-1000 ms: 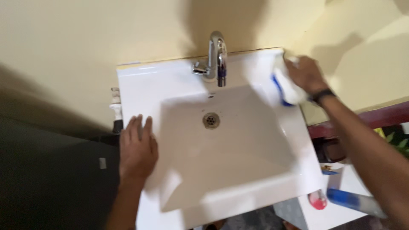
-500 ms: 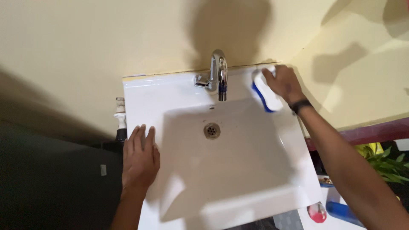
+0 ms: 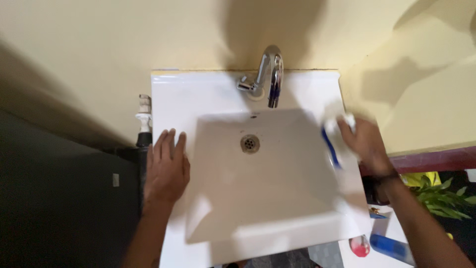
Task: The person cleans a white bathroom sink by first turning on the tap to wet a blue and white scrubbing brush. They then spray a cleaning solution from a blue bottle onto the sink surface and scrub the basin, faucet, and surrounding areas thoroughly. The person repeatedly rinses the brush under running water and continues scrubbing until the sink appears clean.
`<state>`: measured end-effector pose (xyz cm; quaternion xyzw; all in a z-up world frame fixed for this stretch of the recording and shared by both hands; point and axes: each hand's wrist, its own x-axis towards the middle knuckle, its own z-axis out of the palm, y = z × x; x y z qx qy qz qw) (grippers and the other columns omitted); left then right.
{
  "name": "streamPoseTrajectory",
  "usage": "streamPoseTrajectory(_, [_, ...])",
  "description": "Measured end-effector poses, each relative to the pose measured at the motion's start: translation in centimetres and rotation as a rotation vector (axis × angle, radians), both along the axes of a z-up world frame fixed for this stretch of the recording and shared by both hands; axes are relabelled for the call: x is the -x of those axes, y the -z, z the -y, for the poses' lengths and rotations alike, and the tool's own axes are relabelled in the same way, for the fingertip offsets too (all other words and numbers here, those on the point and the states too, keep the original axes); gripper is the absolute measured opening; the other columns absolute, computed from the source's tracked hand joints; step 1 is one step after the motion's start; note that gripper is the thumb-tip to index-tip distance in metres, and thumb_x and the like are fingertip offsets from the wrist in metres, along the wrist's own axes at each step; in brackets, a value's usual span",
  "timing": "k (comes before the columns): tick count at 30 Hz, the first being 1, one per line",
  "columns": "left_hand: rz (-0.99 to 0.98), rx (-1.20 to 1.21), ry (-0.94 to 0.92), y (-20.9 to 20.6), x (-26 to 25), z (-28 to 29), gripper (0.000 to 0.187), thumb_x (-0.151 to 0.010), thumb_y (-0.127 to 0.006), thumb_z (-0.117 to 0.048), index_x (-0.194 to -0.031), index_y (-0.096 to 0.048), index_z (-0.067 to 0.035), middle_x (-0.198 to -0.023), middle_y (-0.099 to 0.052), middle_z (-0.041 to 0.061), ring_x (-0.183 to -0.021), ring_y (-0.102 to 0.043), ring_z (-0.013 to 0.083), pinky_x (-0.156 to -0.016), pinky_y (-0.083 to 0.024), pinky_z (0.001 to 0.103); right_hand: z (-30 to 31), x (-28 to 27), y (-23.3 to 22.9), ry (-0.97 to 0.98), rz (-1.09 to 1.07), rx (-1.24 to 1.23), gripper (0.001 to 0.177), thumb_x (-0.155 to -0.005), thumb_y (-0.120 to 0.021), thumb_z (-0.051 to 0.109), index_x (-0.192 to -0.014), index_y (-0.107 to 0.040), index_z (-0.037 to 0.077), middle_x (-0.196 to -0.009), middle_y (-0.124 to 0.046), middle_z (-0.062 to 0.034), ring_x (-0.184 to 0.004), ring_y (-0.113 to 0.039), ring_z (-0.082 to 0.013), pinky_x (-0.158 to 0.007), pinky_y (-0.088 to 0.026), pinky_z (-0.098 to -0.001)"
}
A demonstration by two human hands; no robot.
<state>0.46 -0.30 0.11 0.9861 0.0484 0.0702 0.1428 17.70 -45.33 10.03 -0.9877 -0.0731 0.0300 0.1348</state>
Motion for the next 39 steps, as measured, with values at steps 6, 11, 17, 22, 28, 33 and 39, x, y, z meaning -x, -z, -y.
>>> streamPoseTrajectory(6, [0.032, -0.021, 0.024, 0.1, 0.0, -0.2, 0.053, -0.102, -0.043, -0.024, -0.152, -0.043, -0.008, -0.155, -0.041, 0.020, -0.149, -0.031, 0.0347, -0.120, -0.027, 0.055, -3.1, -12.7, 2.7, -0.065, 0.132, -0.040, 0.060, -0.102, -0.061, 0.050, -0.082, -0.060, -0.006, -0.078, -0.063, -0.0289, -0.072, -0.063, -0.0411, -0.069, -0.049, -0.0484])
streamPoseTrajectory(11, [0.016, 0.015, 0.004, -0.5, 0.4, 0.2, 0.056, -0.097, -0.047, -0.022, -0.151, -0.043, -0.009, -0.155, -0.041, 0.018, -0.150, -0.031, 0.0327, -0.120, -0.027, 0.055, 2.6, 3.1, 0.4, -0.285, 0.175, -0.050, 0.041, -0.108, -0.059, 0.039, -0.112, -0.069, -0.001, -0.094, -0.068, -0.0262, -0.082, -0.063, -0.0386, -0.071, -0.049, -0.0459])
streamPoseTrajectory(17, [0.027, 0.000, 0.006, -0.9, 0.4, 0.4, 0.055, -0.098, -0.047, -0.023, -0.151, -0.043, -0.009, -0.156, -0.040, 0.018, -0.151, -0.030, 0.0318, -0.120, -0.027, 0.056, 1.1, 4.7, -0.5, -0.004, 0.006, -0.046, 0.044, -0.102, -0.059, 0.041, -0.103, -0.070, -0.002, -0.077, -0.066, -0.0234, -0.064, -0.061, -0.0346, -0.065, -0.047, -0.0478])
streamPoseTrajectory(22, [0.037, 0.024, -0.001, -0.4, 0.4, 0.4, 0.051, -0.102, -0.046, -0.023, -0.152, -0.044, -0.010, -0.156, -0.041, 0.018, -0.150, -0.031, 0.0326, -0.121, -0.027, 0.056, -3.0, -13.4, 2.8, -0.129, 0.248, 0.018, 0.057, -0.103, -0.065, 0.047, -0.087, -0.066, -0.008, -0.083, -0.067, -0.0319, -0.077, -0.067, -0.0451, -0.070, -0.051, -0.0503])
streamPoseTrajectory(28, [0.056, 0.045, 0.016, -0.5, 0.3, 0.2, 0.053, -0.101, -0.047, -0.023, -0.152, -0.045, -0.009, -0.155, -0.041, 0.019, -0.149, -0.032, 0.0341, -0.119, -0.028, 0.057, -0.2, -6.5, 1.8, -0.034, 0.093, 0.046, 0.067, -0.106, -0.061, 0.050, -0.082, -0.060, -0.013, -0.073, -0.061, -0.0301, -0.068, -0.062, -0.0426, -0.064, -0.047, -0.0514])
streamPoseTrajectory(33, [0.071, 0.055, 0.002, -0.7, 0.7, 0.4, 0.055, -0.097, -0.049, -0.022, -0.151, -0.045, -0.009, -0.155, -0.042, 0.017, -0.150, -0.032, 0.0326, -0.120, -0.028, 0.057, 3.0, 9.0, -1.0, 0.155, -0.130, 0.199, 0.049, -0.102, -0.056, 0.045, -0.106, -0.071, -0.001, -0.074, -0.067, -0.0292, -0.064, -0.063, -0.0395, -0.069, -0.047, -0.0518])
streamPoseTrajectory(39, [0.050, 0.017, -0.003, -0.6, 0.3, 0.4, 0.052, -0.099, -0.049, -0.022, -0.150, -0.046, -0.009, -0.153, -0.042, 0.019, -0.148, -0.031, 0.0327, -0.118, -0.028, 0.057, 2.0, 1.0, 0.7, -0.020, 0.034, -0.022, 0.048, -0.104, -0.056, 0.044, -0.108, -0.069, -0.002, -0.075, -0.065, -0.0252, -0.063, -0.061, -0.0371, -0.061, -0.046, -0.0488])
